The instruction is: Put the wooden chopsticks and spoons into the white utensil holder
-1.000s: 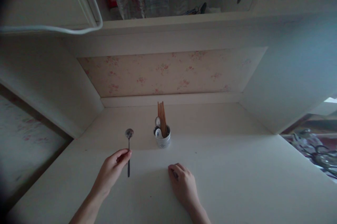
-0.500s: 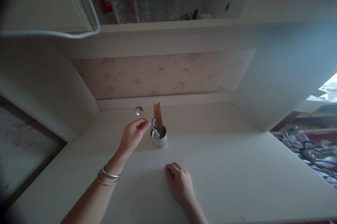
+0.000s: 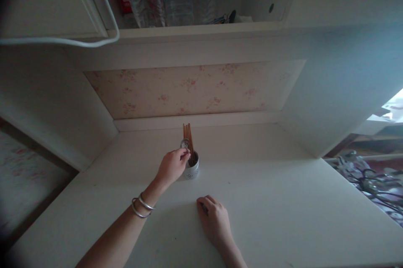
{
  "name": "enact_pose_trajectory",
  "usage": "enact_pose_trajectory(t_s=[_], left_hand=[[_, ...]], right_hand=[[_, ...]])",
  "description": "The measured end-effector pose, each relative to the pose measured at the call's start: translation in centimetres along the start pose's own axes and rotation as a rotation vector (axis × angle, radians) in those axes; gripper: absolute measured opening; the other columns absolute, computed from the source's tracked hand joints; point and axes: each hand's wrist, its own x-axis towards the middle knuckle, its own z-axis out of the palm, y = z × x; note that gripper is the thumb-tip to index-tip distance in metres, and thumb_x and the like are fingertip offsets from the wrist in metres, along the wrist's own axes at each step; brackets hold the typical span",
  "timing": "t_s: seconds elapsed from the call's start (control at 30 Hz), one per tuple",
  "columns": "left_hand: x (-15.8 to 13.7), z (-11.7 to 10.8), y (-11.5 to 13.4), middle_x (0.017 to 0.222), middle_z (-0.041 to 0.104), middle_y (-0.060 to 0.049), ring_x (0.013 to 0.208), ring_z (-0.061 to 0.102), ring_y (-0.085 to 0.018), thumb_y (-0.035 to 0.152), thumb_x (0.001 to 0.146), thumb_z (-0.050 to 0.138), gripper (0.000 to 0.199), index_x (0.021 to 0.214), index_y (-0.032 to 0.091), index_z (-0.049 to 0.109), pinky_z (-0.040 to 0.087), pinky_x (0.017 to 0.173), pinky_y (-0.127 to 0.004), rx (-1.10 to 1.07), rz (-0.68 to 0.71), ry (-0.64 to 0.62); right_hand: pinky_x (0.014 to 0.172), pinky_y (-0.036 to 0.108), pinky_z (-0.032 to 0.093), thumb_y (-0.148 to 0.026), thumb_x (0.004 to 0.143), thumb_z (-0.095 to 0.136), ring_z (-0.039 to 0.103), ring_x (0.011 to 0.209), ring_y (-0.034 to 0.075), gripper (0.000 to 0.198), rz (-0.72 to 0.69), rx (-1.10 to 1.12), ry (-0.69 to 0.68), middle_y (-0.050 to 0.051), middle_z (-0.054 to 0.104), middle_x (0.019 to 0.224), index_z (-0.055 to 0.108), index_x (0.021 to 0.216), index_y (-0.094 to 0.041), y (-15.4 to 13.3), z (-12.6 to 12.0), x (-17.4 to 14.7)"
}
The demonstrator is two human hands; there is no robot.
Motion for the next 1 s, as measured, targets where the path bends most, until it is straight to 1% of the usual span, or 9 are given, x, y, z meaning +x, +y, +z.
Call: enact_pose_trajectory(t_s=[0.07,0.13,0.33,0.5,0.7,0.87,1.0], left_hand=[[0.1,0.2,0.0,0.085,0.071,-0.006,0.08,0.063,-0.017,0.03,0.09,0.05,0.019,0.092,0.021,0.067,0.04,0.068,-0.024,-0.002,0.0,0.012],[0.1,0.3,0.1,0.082,0.07,-0.006,0.083,0.062,-0.018,0.029,0.09,0.05,0.02,0.09,0.021,0.067,0.041,0.071,-0.025,0.015,0.009,0.022],[0.3,0.6,0.6,0.079,0.068,-0.006,0.083,0.059,-0.018,0.032,0.093,0.045,0.028,0.088,0.021,0.071,0.041,0.072,-0.026,0.112,0.042,-0.01],[0.6,1.4,1.1,0.078,0.066,-0.005,0.082,0.059,-0.018,0.032,0.094,0.039,0.034,0.086,0.021,0.07,0.041,0.071,-0.026,0.197,0.019,-0.023],[0.9,2.3,1.3,0.084,0.067,-0.005,0.087,0.058,-0.019,0.029,0.093,0.043,0.031,0.082,0.021,0.07,0.041,0.081,-0.031,0.223,0.048,-0.004],[0.7,2.6,1.4,0.087,0.066,-0.005,0.087,0.056,-0.02,0.03,0.091,0.046,0.027,0.083,0.02,0.07,0.039,0.076,-0.033,0.27,0.058,0.067],[0.3,2.8,1.2,0.086,0.065,-0.005,0.085,0.055,-0.02,0.03,0.091,0.048,0.026,0.081,0.021,0.07,0.038,0.074,-0.033,0.282,0.076,0.088]], right_hand=[[0.064,0.022,0.044,-0.028,0.09,0.043,0.061,0.068,0.016,0.026,0.002,-0.001,-0.004,0.001,0.067,0.078,0.068,0.083,-0.025,0.1,0.0,0.0],[0.064,0.022,0.044,-0.028,0.09,0.043,0.061,0.069,0.015,0.026,0.003,0.0,-0.01,0.001,0.067,0.079,0.068,0.084,-0.025,0.1,0.1,0.0],[0.063,0.022,0.043,-0.027,0.09,0.044,0.06,0.068,0.015,0.024,0.003,-0.015,-0.015,0.0,0.067,0.078,0.068,0.084,-0.025,0.1,0.1,0.0],[0.062,0.021,0.042,-0.026,0.089,0.045,0.061,0.068,0.015,0.024,0.0,-0.016,-0.017,0.0,0.067,0.078,0.068,0.084,-0.025,0.2,0.3,0.1],[0.063,0.022,0.043,-0.026,0.09,0.045,0.061,0.069,0.015,0.023,-0.002,-0.005,-0.015,0.0,0.067,0.079,0.068,0.084,-0.026,0.2,0.3,0.1],[0.064,0.022,0.043,-0.026,0.09,0.046,0.061,0.069,0.015,0.022,0.001,-0.013,-0.025,0.0,0.067,0.078,0.067,0.085,-0.026,0.4,0.4,0.1],[0.063,0.022,0.043,-0.026,0.09,0.046,0.061,0.07,0.016,0.023,-0.002,-0.024,-0.026,0.0,0.067,0.078,0.068,0.085,-0.026,0.4,0.4,0.1]])
